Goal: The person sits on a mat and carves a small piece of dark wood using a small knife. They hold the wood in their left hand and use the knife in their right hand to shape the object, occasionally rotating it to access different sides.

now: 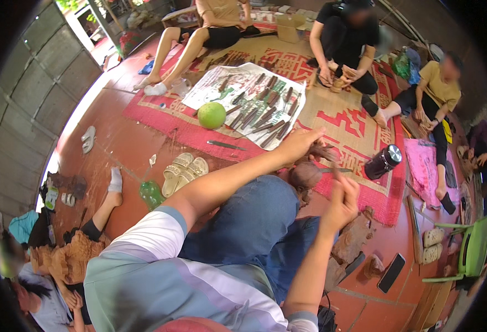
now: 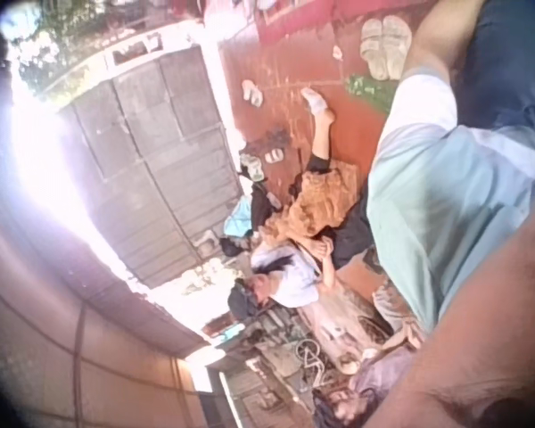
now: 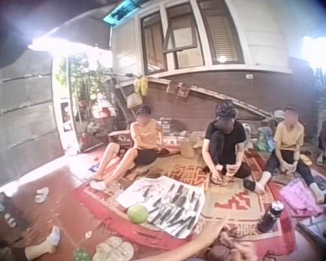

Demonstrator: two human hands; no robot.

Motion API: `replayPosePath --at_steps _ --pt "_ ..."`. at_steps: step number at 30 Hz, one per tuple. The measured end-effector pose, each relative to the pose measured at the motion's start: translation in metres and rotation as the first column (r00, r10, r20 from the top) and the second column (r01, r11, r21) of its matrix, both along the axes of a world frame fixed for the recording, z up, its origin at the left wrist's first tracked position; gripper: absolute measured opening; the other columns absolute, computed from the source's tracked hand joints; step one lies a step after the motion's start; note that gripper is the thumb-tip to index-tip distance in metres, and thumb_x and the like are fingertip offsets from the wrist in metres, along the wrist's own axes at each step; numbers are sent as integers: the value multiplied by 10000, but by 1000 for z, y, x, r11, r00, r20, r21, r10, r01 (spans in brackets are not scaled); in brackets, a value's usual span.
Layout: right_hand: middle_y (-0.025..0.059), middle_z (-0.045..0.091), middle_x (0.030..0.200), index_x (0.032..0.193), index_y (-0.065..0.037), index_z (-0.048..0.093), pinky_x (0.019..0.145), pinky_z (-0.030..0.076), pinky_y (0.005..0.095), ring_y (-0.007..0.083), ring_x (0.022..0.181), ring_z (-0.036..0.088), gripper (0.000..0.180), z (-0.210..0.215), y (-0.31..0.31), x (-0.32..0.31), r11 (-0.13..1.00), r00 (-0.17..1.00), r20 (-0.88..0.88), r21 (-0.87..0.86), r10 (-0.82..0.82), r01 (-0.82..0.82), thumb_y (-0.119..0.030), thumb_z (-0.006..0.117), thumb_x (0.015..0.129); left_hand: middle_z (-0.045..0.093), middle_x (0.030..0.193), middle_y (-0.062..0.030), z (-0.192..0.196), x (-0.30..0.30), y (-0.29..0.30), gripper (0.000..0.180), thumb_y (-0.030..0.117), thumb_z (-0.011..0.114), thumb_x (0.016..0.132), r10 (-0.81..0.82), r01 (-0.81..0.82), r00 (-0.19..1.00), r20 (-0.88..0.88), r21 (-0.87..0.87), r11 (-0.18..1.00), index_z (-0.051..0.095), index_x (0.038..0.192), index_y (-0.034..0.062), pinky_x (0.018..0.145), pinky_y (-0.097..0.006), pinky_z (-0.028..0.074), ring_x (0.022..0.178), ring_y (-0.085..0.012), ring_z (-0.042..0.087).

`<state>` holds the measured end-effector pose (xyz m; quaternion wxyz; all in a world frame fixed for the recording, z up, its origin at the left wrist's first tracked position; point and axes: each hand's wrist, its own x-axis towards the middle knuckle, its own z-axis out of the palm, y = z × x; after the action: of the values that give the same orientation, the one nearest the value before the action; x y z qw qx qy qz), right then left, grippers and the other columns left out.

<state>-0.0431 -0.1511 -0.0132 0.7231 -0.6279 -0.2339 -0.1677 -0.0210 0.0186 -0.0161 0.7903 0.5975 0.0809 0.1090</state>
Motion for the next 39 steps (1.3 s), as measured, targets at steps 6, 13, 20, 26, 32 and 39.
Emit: replayPosePath --at_steps 6,13,20,26,32,39 --pt "-19 558 761 880 19 652 522 312 187 37 578 428 129 -104 -25 -2 989 996 -93 -146 11 -24 -102 611 903 622 640 -68 10 -3 0 475 474 499 926 -69 69 997 -46 -8 998 603 781 34 464 -247 422 533 -142 588" --pt "17 567 947 960 -7 671 553 350 181 42 673 457 113 -4 5 8 981 961 199 -71 193 -182 -23 602 873 622 653 -67 10 -4 -1 447 468 503 921 -40 40 999 -3 -37 999 595 785 52 481 -248 433 547 -143 596" --pt "3 539 872 906 5 657 520 355 191 53 605 456 69 -85 -48 14 977 951 -230 -8 207 -215 -16 639 843 642 715 -67 19 -12 -3 423 456 522 914 -56 39 992 -112 -143 989 591 787 58 507 -242 419 563 -148 603" --pt "1 533 768 879 20 627 554 353 186 50 652 454 51 -4 1 8 979 980 -13 -37 200 -200 -13 603 849 638 758 -56 6 -3 3 391 425 517 926 -53 52 998 -38 -28 998 582 783 67 511 -238 409 628 -148 625" --pt "-9 553 759 808 16 654 508 344 193 54 614 475 23 -90 -43 16 981 947 -286 -81 146 -176 2 643 822 611 738 -32 16 -4 -1 383 421 512 930 -93 85 993 -77 -113 990 567 788 69 491 -245 405 679 -151 641" --pt "32 586 851 907 0 682 608 420 214 90 719 530 136 -14 10 10 986 983 84 -30 164 -162 23 691 773 614 714 -54 12 -2 -5 389 402 511 934 -19 16 1000 -10 -219 976 575 754 64 528 -274 451 633 -147 611"
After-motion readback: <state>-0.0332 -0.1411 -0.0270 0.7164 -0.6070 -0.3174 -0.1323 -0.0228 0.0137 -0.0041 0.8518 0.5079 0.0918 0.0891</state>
